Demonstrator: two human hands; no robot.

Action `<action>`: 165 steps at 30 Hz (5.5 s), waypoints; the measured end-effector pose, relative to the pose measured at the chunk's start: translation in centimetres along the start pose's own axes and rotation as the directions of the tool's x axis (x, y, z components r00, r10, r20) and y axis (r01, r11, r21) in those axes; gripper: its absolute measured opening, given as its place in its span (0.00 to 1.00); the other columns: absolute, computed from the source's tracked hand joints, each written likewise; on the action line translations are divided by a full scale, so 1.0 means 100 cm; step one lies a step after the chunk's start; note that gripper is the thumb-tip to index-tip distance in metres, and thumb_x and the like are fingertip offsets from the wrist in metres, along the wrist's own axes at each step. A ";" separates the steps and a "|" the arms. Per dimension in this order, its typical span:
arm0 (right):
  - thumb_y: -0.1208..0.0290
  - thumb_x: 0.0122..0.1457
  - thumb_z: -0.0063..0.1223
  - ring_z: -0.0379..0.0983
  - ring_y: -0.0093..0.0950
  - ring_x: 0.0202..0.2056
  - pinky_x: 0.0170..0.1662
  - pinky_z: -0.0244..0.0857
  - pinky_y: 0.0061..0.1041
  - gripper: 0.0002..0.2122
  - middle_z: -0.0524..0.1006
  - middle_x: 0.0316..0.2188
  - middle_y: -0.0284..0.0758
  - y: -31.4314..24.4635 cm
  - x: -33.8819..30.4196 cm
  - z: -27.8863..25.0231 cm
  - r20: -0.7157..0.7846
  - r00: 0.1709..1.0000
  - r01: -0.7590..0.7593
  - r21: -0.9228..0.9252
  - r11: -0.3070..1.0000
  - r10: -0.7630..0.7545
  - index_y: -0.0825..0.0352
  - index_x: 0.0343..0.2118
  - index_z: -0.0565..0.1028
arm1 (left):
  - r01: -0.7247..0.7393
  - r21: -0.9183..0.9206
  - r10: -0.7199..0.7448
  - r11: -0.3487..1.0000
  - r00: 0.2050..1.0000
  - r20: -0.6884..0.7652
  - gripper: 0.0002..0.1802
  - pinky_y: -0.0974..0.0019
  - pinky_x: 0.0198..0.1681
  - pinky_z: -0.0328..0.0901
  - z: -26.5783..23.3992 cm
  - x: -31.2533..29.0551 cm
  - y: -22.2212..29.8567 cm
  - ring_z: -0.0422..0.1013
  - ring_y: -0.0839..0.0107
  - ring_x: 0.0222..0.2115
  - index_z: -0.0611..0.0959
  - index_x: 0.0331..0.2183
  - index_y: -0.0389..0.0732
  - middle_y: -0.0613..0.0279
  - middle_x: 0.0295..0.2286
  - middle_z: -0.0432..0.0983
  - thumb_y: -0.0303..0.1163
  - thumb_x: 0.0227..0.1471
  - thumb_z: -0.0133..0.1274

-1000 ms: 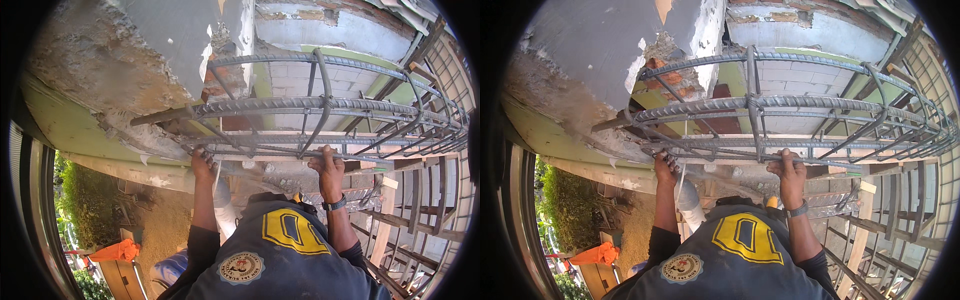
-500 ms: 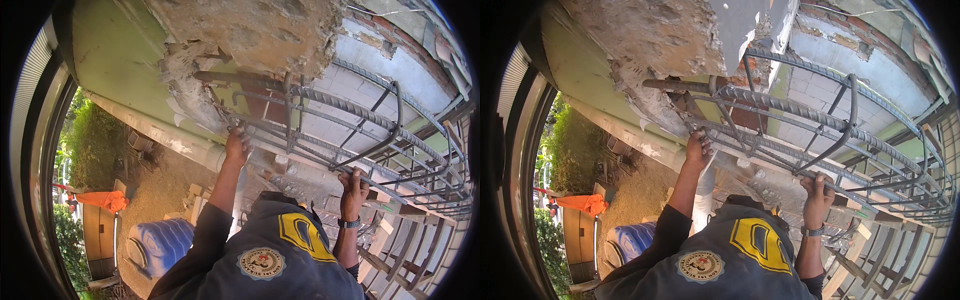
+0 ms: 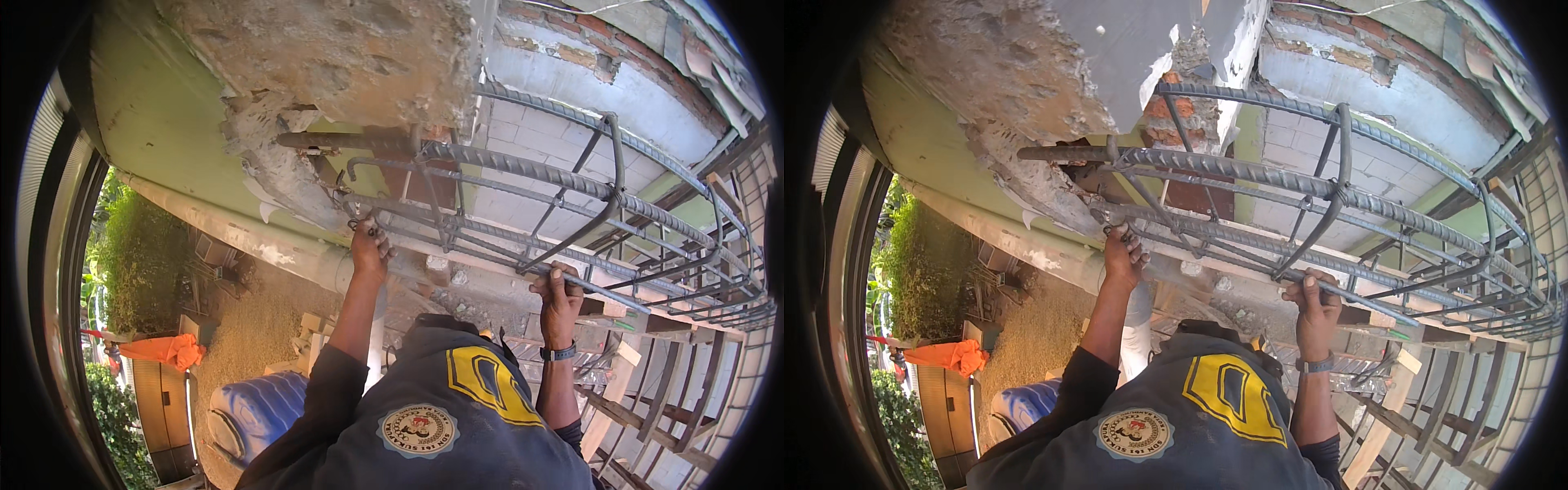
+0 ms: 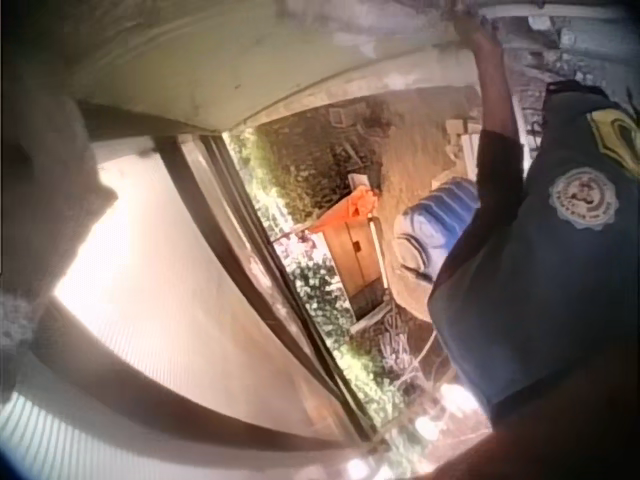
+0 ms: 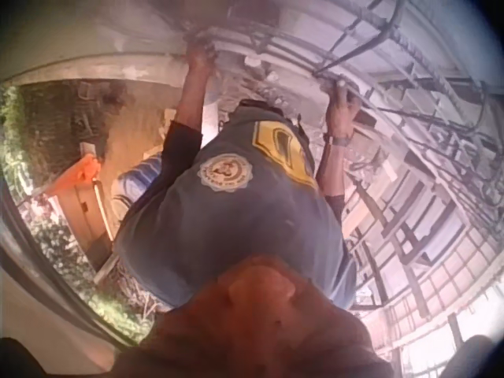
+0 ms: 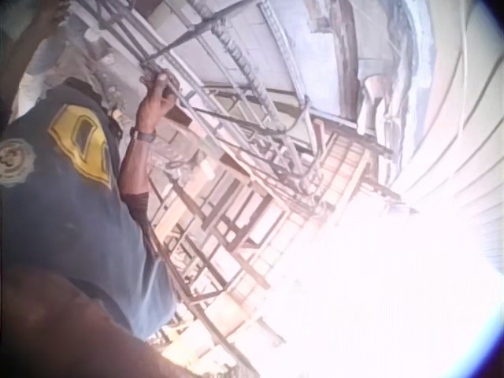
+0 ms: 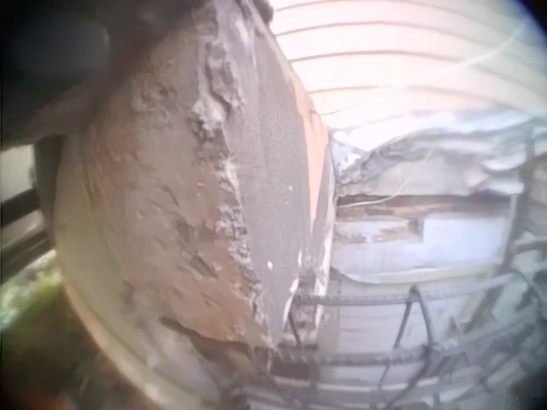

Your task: The person ties metal wire around rebar using their hands and a pair of pliers on a construction structure.

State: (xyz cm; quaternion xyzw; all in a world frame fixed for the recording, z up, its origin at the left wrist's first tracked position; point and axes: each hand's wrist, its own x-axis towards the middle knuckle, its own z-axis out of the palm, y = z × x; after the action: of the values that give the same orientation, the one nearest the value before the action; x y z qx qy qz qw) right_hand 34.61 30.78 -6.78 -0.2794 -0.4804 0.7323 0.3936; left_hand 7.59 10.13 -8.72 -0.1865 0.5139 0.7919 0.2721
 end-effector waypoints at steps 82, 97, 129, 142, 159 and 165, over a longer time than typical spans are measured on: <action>0.55 0.68 0.46 0.70 0.32 0.33 0.44 0.69 0.37 0.16 0.71 0.33 0.36 -0.001 0.060 0.019 -0.273 0.853 -0.160 0.675 0.720 0.446 0.66 0.41 0.69 | -0.251 0.218 0.255 0.943 0.967 0.009 0.26 0.65 0.32 0.62 -0.012 -0.012 -0.024 0.59 0.82 0.18 0.71 0.56 0.55 0.73 0.24 0.68 0.51 0.60 0.44; 0.49 0.63 0.43 0.43 0.20 0.12 0.19 0.43 0.24 0.23 0.49 0.10 0.20 -0.015 0.051 0.028 -0.337 0.910 0.078 0.708 0.702 0.239 0.51 0.13 0.55 | -0.856 0.370 0.761 0.362 0.500 0.414 0.10 0.65 0.36 0.63 0.008 -0.032 -0.067 0.65 0.69 0.29 0.73 0.33 0.35 0.64 0.28 0.67 0.31 0.59 0.55; 0.60 0.64 0.53 0.73 0.31 0.41 0.44 0.68 0.30 0.16 0.76 0.46 0.42 -0.037 -0.040 0.014 -0.110 0.837 -0.545 -0.268 0.795 0.536 0.70 0.45 0.71 | -0.745 0.504 0.817 0.436 0.562 0.125 0.08 0.70 0.40 0.63 -0.008 0.009 -0.046 0.66 0.76 0.33 0.76 0.37 0.34 0.67 0.30 0.72 0.30 0.60 0.53; 0.66 0.64 0.47 0.61 0.45 0.56 0.55 0.49 0.51 0.15 0.69 0.52 0.43 -0.024 0.015 0.008 0.487 0.872 0.489 -0.866 -0.105 0.049 0.63 0.53 0.71 | -0.744 0.429 0.834 0.513 0.551 -0.043 0.13 0.72 0.32 0.63 0.003 0.006 -0.038 0.65 0.81 0.28 0.68 0.24 0.38 0.67 0.23 0.71 0.22 0.55 0.57; 0.64 0.66 0.45 0.68 0.42 0.48 0.48 0.51 0.46 0.11 0.76 0.41 0.41 -0.040 0.016 0.003 0.374 0.915 0.370 -0.927 -0.055 -0.149 0.65 0.42 0.76 | -0.669 0.478 0.792 0.570 0.602 -0.102 0.14 0.74 0.31 0.62 0.027 -0.005 -0.031 0.66 0.81 0.26 0.69 0.23 0.37 0.65 0.25 0.76 0.21 0.53 0.59; 0.72 0.61 0.49 0.66 0.40 0.47 0.54 0.48 0.46 0.10 0.73 0.39 0.40 -0.023 0.017 0.012 0.485 0.872 0.475 -0.872 -0.119 -0.065 0.64 0.44 0.73 | -0.726 0.378 0.808 0.574 0.578 -0.118 0.06 0.71 0.37 0.66 -0.001 0.012 -0.036 0.70 0.77 0.30 0.76 0.29 0.34 0.64 0.29 0.77 0.22 0.54 0.58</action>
State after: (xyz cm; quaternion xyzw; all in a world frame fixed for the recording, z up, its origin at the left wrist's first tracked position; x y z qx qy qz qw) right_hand 33.50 32.18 -4.24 -0.2592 -0.9519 0.0872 0.1384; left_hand 8.89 11.48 -11.96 -0.0097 0.6854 0.7118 -0.1530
